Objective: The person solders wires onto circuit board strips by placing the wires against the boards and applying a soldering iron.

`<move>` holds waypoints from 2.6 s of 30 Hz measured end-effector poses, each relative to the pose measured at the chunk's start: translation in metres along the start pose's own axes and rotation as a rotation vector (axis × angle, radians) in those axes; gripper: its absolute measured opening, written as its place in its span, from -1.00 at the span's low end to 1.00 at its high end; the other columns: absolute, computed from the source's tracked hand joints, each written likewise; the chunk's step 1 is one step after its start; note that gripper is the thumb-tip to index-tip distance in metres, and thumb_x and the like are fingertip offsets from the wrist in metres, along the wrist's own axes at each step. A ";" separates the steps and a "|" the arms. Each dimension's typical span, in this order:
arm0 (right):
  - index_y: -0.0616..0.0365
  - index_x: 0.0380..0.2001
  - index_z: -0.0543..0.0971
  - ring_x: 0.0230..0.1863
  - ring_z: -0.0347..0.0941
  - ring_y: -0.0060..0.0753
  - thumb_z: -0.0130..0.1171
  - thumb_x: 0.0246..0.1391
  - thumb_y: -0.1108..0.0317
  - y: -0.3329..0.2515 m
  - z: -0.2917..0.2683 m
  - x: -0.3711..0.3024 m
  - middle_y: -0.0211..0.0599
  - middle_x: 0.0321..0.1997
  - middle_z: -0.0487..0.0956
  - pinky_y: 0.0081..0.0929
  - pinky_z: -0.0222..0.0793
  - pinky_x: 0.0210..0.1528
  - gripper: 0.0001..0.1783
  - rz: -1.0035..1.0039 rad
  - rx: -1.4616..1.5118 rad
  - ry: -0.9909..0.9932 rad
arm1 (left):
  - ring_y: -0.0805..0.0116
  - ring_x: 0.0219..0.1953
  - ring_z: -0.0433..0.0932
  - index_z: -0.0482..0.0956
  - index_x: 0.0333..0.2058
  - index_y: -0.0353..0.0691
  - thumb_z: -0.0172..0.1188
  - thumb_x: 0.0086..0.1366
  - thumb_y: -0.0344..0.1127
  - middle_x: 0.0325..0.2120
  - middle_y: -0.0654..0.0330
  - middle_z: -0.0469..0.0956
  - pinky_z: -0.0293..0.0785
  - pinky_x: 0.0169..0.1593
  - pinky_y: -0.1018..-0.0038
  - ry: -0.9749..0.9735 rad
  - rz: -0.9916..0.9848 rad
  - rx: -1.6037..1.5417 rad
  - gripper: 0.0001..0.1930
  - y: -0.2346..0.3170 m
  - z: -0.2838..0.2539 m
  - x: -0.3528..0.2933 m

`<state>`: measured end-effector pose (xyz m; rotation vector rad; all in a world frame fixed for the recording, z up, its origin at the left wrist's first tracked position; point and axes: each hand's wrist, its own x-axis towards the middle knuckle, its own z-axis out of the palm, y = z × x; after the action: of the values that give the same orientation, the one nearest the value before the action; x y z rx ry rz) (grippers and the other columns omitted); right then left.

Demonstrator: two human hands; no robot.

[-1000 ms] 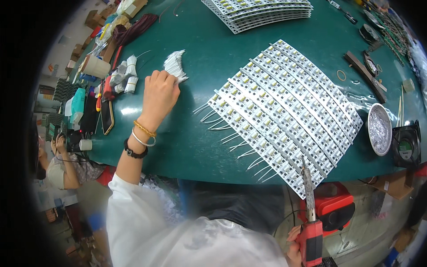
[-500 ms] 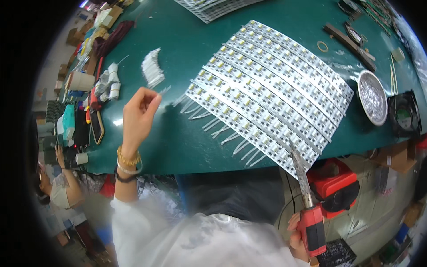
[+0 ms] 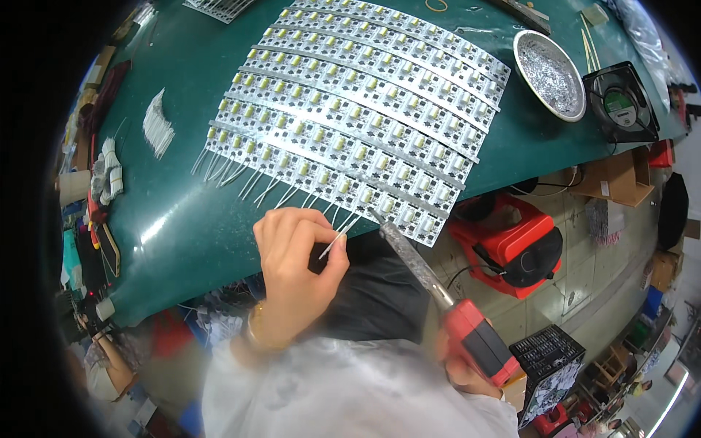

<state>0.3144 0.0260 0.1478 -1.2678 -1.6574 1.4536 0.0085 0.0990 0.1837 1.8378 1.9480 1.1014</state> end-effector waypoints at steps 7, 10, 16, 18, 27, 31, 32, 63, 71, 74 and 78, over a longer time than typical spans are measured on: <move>0.25 0.20 0.22 -0.66 0.27 -0.49 0.06 -0.02 -0.39 0.009 0.000 -0.004 -0.50 -0.69 0.30 -0.43 0.23 -0.51 -0.01 0.001 -0.004 -0.010 | 0.22 -0.26 0.41 0.45 -0.50 -0.16 0.30 -0.08 -0.54 -0.42 0.26 0.48 0.17 -0.10 0.30 0.018 0.014 0.051 -0.79 0.000 0.004 -0.002; 0.13 -0.14 0.53 -0.11 0.35 -0.39 0.22 -0.02 -0.26 0.010 0.009 -0.005 -0.37 -0.15 0.47 -0.43 0.21 -0.14 -0.34 0.058 0.216 0.137 | 0.23 -0.26 0.41 0.45 -0.51 -0.16 0.30 -0.09 -0.55 -0.43 0.27 0.48 0.17 -0.10 0.30 0.014 0.022 0.041 -0.79 -0.001 0.005 -0.001; 0.11 -0.29 0.56 -0.33 0.37 -0.36 0.19 0.02 -0.23 0.032 -0.011 -0.008 -0.38 -0.38 0.47 -0.38 0.18 -0.32 -0.44 0.010 0.102 -0.092 | 0.23 -0.27 0.41 0.45 -0.52 -0.16 0.29 -0.11 -0.55 -0.43 0.27 0.48 0.17 -0.10 0.31 0.032 0.020 0.048 -0.80 -0.002 0.004 -0.002; 0.08 -0.41 0.52 -0.45 0.33 -0.36 0.21 0.01 -0.21 0.029 -0.011 -0.006 -0.43 -0.50 0.41 -0.37 0.12 -0.44 -0.48 0.024 0.003 -0.121 | 0.23 -0.27 0.41 0.45 -0.52 -0.16 0.29 -0.11 -0.55 -0.43 0.27 0.48 0.17 -0.10 0.30 0.033 0.024 0.054 -0.80 -0.003 0.005 -0.003; 0.25 0.27 0.16 -0.69 0.26 -0.54 0.09 0.00 -0.34 0.002 0.006 0.012 -0.52 -0.69 0.32 -0.51 0.18 -0.53 0.01 -0.052 0.133 -0.017 | 0.22 -0.26 0.41 0.46 -0.51 -0.17 0.30 -0.11 -0.54 -0.42 0.26 0.49 0.17 -0.10 0.31 0.051 0.029 0.045 -0.80 -0.002 0.007 -0.003; 0.27 0.25 0.19 -0.69 0.25 -0.54 0.07 0.01 -0.34 0.005 0.006 0.008 -0.53 -0.70 0.31 -0.50 0.18 -0.53 -0.01 -0.053 0.032 -0.001 | 0.22 -0.27 0.42 0.47 -0.51 -0.19 0.31 -0.11 -0.56 -0.42 0.25 0.50 0.19 -0.12 0.32 0.048 0.030 0.055 -0.80 -0.001 0.003 -0.003; 0.26 0.24 0.19 -0.70 0.25 -0.55 0.07 0.01 -0.35 -0.001 0.012 0.013 -0.54 -0.71 0.31 -0.50 0.18 -0.53 -0.01 -0.058 0.134 0.021 | 0.22 -0.28 0.44 0.50 -0.50 -0.22 0.31 -0.10 -0.58 -0.41 0.23 0.51 0.23 -0.14 0.33 0.036 0.033 0.059 -0.81 0.001 0.002 -0.002; 0.18 -0.31 0.43 -0.46 0.33 -0.54 0.23 -0.08 -0.34 -0.007 0.016 0.000 -0.47 -0.46 0.42 -0.56 0.16 -0.41 -0.28 0.086 0.323 0.218 | 0.39 -0.63 0.31 0.52 -0.60 -0.16 0.37 0.00 -0.48 -0.72 0.37 0.39 0.18 -0.28 0.42 0.009 0.006 0.016 -0.83 0.012 0.017 0.003; 0.21 -0.20 0.35 -0.42 0.36 -0.52 0.32 -0.06 -0.19 0.016 -0.004 -0.009 -0.40 -0.43 0.44 -0.54 0.21 -0.41 -0.31 0.007 0.209 -0.067 | 0.40 -0.64 0.30 0.52 -0.60 -0.15 0.38 -0.01 -0.47 -0.73 0.38 0.38 0.17 -0.29 0.43 0.008 0.001 0.014 -0.83 0.012 0.016 0.004; 0.21 -0.19 0.35 -0.44 0.35 -0.53 0.33 -0.06 -0.16 -0.008 0.012 0.001 -0.42 -0.47 0.43 -0.57 0.20 -0.42 -0.32 0.041 0.468 0.099 | 0.40 -0.64 0.30 0.52 -0.60 -0.14 0.37 -0.01 -0.47 -0.73 0.39 0.38 0.17 -0.29 0.43 0.007 -0.004 0.013 -0.83 0.013 0.015 0.005; 0.21 -0.21 0.35 -0.45 0.35 -0.55 0.34 -0.06 -0.12 -0.002 0.010 -0.002 -0.46 -0.51 0.41 -0.62 0.17 -0.43 -0.35 0.000 0.389 0.149 | 0.41 -0.65 0.29 0.52 -0.60 -0.14 0.37 0.00 -0.47 -0.74 0.40 0.37 0.17 -0.29 0.43 0.022 0.002 0.019 -0.83 0.012 0.016 0.004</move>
<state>0.3061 0.0207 0.1475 -1.1233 -1.2044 1.5479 0.0270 0.1073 0.1823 1.8459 1.9759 1.1117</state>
